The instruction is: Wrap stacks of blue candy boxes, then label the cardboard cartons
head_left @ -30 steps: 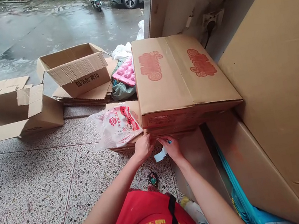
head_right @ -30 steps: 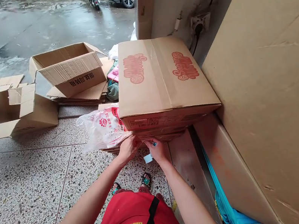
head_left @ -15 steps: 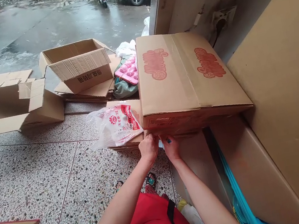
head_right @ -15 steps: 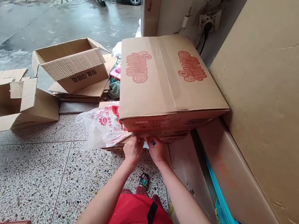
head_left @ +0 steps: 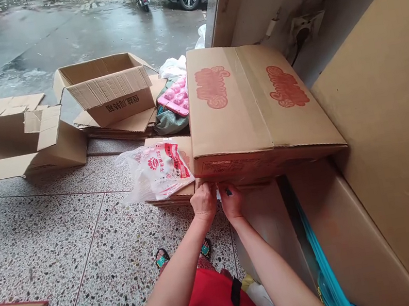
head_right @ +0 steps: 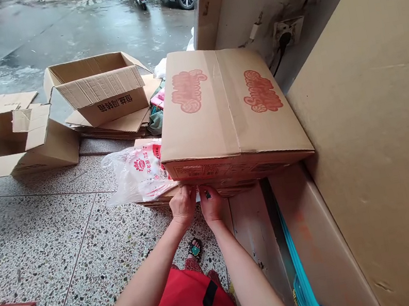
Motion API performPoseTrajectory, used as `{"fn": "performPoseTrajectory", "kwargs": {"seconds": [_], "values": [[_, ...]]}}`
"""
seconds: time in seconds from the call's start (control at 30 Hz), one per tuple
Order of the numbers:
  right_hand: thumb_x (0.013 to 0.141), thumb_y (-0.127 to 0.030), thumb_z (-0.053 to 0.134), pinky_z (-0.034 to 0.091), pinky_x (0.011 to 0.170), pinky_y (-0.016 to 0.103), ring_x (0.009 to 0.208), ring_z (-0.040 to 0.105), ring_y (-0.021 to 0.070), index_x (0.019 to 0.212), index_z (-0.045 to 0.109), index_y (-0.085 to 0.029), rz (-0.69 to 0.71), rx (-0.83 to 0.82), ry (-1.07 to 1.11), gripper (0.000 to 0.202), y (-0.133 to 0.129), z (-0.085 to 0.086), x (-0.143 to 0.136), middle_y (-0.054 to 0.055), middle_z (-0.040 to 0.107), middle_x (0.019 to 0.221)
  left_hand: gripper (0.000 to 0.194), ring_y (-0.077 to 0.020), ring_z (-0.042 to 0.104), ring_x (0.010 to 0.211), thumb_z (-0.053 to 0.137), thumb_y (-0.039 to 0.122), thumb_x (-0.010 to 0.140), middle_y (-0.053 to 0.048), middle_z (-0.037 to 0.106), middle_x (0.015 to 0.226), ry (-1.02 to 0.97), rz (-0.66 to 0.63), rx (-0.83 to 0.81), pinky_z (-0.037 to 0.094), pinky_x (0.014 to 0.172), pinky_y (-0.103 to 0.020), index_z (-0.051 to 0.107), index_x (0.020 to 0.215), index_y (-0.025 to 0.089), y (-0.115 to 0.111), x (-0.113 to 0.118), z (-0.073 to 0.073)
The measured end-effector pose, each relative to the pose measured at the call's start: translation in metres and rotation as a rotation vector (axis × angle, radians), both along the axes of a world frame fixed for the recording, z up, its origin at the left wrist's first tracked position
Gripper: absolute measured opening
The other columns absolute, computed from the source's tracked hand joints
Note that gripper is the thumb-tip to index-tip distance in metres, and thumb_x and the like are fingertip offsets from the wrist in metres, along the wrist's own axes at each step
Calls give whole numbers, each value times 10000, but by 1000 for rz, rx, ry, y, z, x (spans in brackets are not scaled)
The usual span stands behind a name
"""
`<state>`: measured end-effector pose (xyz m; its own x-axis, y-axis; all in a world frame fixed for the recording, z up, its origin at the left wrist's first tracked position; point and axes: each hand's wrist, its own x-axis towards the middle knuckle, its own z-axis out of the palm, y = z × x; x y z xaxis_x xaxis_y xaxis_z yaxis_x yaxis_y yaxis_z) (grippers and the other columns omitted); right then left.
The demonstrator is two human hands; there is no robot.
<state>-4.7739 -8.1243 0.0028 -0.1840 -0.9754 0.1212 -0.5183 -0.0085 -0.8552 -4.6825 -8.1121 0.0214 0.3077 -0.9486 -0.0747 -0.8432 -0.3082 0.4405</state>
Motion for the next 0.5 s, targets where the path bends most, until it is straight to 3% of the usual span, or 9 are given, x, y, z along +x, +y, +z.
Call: {"fn": "performPoseTrajectory", "kwargs": {"seconds": [0.27, 0.5], "values": [[773, -578, 495, 432, 599, 298, 579, 580, 194, 639, 621, -187, -104, -3, 80, 432, -1, -10, -4, 64, 669, 630, 350, -157, 576, 588, 451, 408, 903, -70, 649, 668, -102, -40, -225, 245, 506, -261, 614, 719, 159, 0, 5, -20], [712, -655, 515, 392, 548, 296, 540, 576, 206, 585, 591, -210, -161, 52, 183, 470, -4, -11, -29, 42, 646, 562, 453, -168, 562, 593, 443, 552, 857, -71, 627, 635, -160, 65, -258, 283, 528, -263, 620, 718, 159, 6, 32, -24]]}}
